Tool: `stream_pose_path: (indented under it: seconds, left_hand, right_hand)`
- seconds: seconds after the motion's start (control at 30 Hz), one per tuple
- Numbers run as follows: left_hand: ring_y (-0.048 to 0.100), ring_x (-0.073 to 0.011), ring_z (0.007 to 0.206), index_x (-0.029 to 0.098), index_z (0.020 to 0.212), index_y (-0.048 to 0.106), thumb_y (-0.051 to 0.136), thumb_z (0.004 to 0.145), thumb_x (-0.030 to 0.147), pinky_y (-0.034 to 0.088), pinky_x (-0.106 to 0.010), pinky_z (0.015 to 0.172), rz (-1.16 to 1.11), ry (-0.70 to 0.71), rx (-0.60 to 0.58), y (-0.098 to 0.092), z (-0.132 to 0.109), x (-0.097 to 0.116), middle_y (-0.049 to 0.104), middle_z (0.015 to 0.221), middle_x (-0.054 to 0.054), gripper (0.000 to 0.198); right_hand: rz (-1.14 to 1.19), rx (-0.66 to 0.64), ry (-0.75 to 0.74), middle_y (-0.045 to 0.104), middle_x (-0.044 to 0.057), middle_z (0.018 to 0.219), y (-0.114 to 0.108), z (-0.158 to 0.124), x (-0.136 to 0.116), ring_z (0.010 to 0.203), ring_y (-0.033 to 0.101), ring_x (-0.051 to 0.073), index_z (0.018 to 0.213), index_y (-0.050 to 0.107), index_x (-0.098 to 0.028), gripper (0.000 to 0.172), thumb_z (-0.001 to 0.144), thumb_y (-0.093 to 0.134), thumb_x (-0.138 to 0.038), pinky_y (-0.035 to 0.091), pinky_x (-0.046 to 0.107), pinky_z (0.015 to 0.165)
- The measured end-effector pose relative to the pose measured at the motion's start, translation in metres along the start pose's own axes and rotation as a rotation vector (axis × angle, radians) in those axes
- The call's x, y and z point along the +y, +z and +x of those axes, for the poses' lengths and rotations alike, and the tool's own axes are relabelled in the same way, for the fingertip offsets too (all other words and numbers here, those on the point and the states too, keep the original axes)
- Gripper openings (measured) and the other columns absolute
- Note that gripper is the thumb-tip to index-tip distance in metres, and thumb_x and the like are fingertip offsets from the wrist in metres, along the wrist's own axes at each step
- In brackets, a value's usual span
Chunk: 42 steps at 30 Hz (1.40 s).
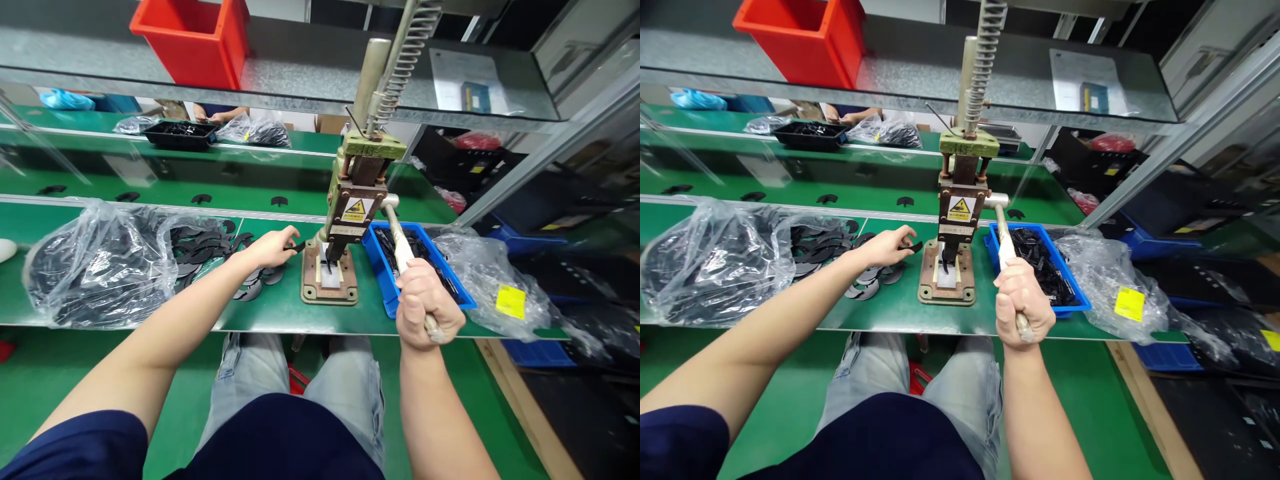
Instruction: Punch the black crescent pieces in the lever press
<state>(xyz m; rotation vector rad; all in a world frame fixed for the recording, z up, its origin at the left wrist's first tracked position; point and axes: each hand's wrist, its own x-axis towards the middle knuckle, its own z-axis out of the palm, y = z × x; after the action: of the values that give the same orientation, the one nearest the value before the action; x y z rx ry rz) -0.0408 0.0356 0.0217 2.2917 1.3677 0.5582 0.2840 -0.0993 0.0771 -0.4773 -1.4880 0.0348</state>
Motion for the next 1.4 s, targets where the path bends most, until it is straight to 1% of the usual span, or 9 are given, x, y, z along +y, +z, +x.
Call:
stream_pose_path:
  seconds: [0.2, 0.37, 0.53, 0.67, 0.77, 0.83, 1.13, 1.3, 1.4]
  left_hand:
    - [0.071, -0.0261, 0.103, 0.025, 0.105, 0.079, 0.066, 0.088, 0.023, 0.053, -0.034, 0.094, 0.151, 0.129, -0.149, 0.005, -0.002, 0.032, 0.076, 0.103, -0.006, 0.021]
    - [0.069, -0.0265, 0.112, 0.025, 0.114, 0.081, 0.058, 0.092, 0.016, 0.053, -0.032, 0.097, 0.186, 0.150, -0.224, 0.011, 0.002, 0.047, 0.073, 0.101, -0.008, 0.033]
    - [0.072, -0.0277, 0.105, 0.020, 0.120, 0.071, 0.068, 0.089, 0.021, 0.054, -0.032, 0.089, 0.030, 0.050, -0.179, 0.025, 0.006, 0.060, 0.077, 0.115, -0.008, 0.032]
    - [0.072, -0.0213, 0.081, 0.020, 0.100, 0.069, 0.066, 0.095, 0.034, 0.052, -0.028, 0.070, -0.223, -0.110, -0.104, 0.038, 0.004, 0.057, 0.077, 0.090, -0.004, 0.015]
    - [0.061, -0.0149, 0.055, 0.020, 0.089, 0.060, 0.063, 0.099, 0.041, 0.044, -0.025, 0.054, -0.446, -0.266, -0.091, 0.043, 0.002, 0.046, 0.066, 0.064, 0.001, 0.023]
    - [0.054, -0.0117, 0.047, 0.021, 0.086, 0.055, 0.063, 0.100, 0.043, 0.040, -0.022, 0.049, -0.556, -0.316, -0.093, 0.045, 0.002, 0.041, 0.062, 0.059, 0.003, 0.027]
    - [0.055, -0.0102, 0.047, 0.018, 0.086, 0.058, 0.076, 0.093, 0.037, 0.041, -0.022, 0.047, -0.647, -0.316, -0.076, 0.060, 0.016, 0.053, 0.063, 0.060, 0.003, 0.027]
    - [0.056, -0.0124, 0.042, 0.017, 0.109, 0.058, 0.064, 0.102, 0.040, 0.042, -0.022, 0.044, -0.651, -0.313, -0.157, 0.050, 0.017, 0.049, 0.064, 0.057, 0.002, 0.024]
    - [0.062, -0.0147, 0.044, 0.017, 0.113, 0.060, 0.066, 0.101, 0.042, 0.044, -0.022, 0.044, -0.581, -0.282, -0.211, 0.045, 0.012, 0.048, 0.068, 0.059, 0.000, 0.028]
  right_hand:
    - [-0.002, 0.001, 0.004, 0.051, -0.004, 0.057, 0.000, 0.000, -0.001, 0.063, 0.061, 0.018, 0.058, 0.048, -0.022, 0.031, 0.084, 0.065, -0.020, 0.054, 0.054, 0.093]
    - [0.005, -0.002, 0.007, 0.052, -0.003, 0.058, 0.000, 0.000, -0.002, 0.064, 0.061, 0.018, 0.058, 0.047, -0.021, 0.031, 0.084, 0.063, -0.018, 0.054, 0.054, 0.093]
    - [0.017, -0.003, 0.002, 0.053, -0.003, 0.058, 0.000, 0.000, -0.001, 0.065, 0.062, 0.018, 0.058, 0.047, -0.021, 0.030, 0.083, 0.064, -0.017, 0.054, 0.054, 0.093]
    - [0.003, -0.004, 0.004, 0.052, -0.004, 0.057, 0.000, 0.000, -0.002, 0.064, 0.061, 0.018, 0.058, 0.047, -0.021, 0.030, 0.083, 0.064, -0.018, 0.054, 0.054, 0.092]
    - [-0.007, -0.017, 0.011, 0.052, -0.004, 0.057, -0.001, 0.000, -0.002, 0.063, 0.061, 0.017, 0.059, 0.047, -0.021, 0.030, 0.084, 0.064, -0.018, 0.056, 0.053, 0.091]
    - [-0.012, -0.011, 0.014, 0.052, -0.004, 0.057, -0.002, -0.001, -0.002, 0.063, 0.061, 0.017, 0.059, 0.047, -0.022, 0.031, 0.085, 0.064, -0.020, 0.056, 0.053, 0.092]
    - [-0.009, 0.004, 0.010, 0.052, -0.004, 0.058, 0.000, 0.000, -0.002, 0.062, 0.060, 0.017, 0.059, 0.047, -0.021, 0.031, 0.084, 0.064, -0.019, 0.056, 0.054, 0.092]
    - [-0.014, -0.009, 0.014, 0.052, -0.004, 0.058, -0.001, -0.001, -0.002, 0.063, 0.061, 0.017, 0.059, 0.046, -0.022, 0.031, 0.084, 0.064, -0.019, 0.056, 0.053, 0.092]
    - [-0.018, -0.021, 0.022, 0.052, -0.004, 0.058, -0.002, -0.001, -0.003, 0.062, 0.062, 0.017, 0.059, 0.045, -0.022, 0.032, 0.085, 0.064, -0.020, 0.056, 0.053, 0.093]
